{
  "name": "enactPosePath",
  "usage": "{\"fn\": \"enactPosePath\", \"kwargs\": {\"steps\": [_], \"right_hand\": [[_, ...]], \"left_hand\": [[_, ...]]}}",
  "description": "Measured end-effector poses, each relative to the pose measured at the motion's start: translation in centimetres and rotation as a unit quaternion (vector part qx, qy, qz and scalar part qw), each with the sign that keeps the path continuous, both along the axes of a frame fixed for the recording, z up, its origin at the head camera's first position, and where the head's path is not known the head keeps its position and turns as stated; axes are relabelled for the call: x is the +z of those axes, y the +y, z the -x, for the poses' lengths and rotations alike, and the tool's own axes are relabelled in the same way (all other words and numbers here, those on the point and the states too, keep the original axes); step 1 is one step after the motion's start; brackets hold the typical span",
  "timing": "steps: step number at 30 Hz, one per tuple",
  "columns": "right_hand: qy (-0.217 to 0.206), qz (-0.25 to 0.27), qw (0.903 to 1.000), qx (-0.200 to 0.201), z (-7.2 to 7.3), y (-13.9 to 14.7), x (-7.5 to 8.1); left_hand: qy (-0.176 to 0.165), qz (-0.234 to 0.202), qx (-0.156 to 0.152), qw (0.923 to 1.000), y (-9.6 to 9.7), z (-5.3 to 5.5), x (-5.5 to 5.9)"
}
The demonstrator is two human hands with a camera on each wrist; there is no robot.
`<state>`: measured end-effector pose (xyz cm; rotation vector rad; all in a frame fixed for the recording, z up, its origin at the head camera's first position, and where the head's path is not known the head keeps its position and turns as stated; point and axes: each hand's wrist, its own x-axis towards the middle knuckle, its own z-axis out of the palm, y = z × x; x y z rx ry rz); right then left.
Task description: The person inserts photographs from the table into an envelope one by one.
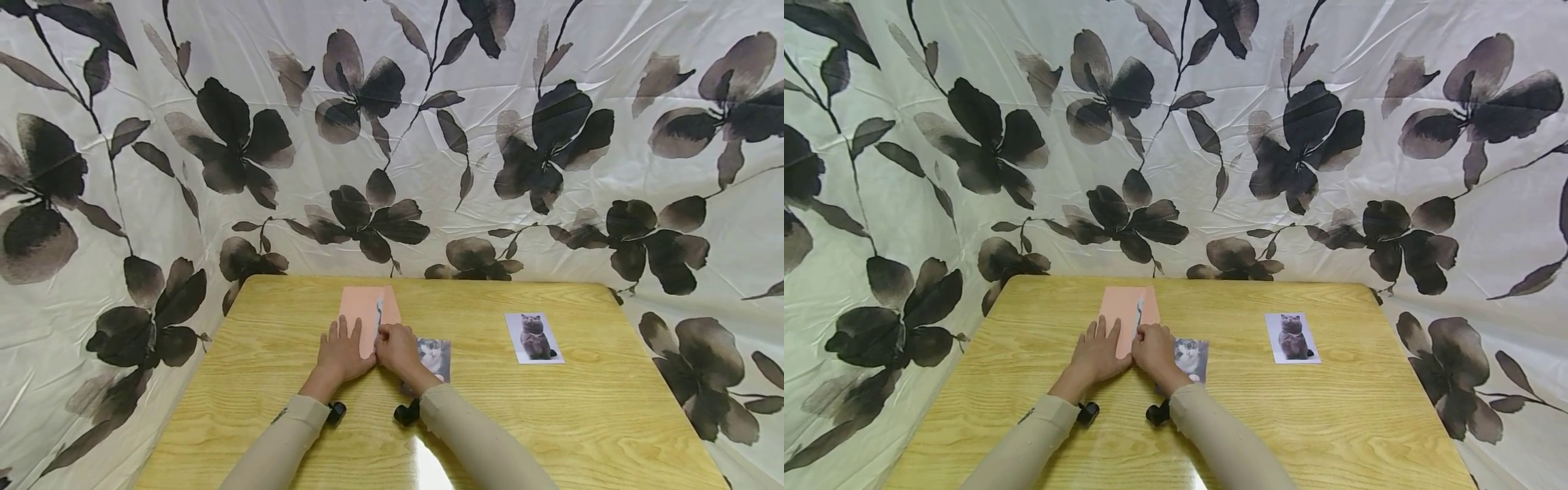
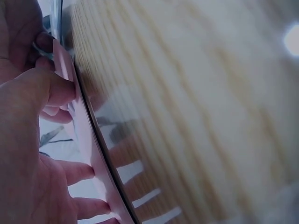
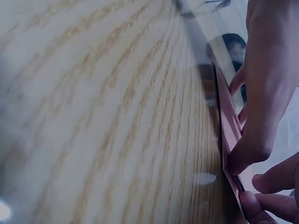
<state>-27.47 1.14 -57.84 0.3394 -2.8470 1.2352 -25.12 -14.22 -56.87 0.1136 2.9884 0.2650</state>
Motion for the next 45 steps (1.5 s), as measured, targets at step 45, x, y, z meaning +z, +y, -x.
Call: {"fn": "enactPosePath", "kwargs": {"steps": [45], "right_hand": [[-0.004, 0.095, 0.9955, 0.005, -0.9, 10.8, 2.9]], "left_hand": [[-0.008, -0.007, -0.002, 0.9999, 0.0, 0.1, -0.2]]}}
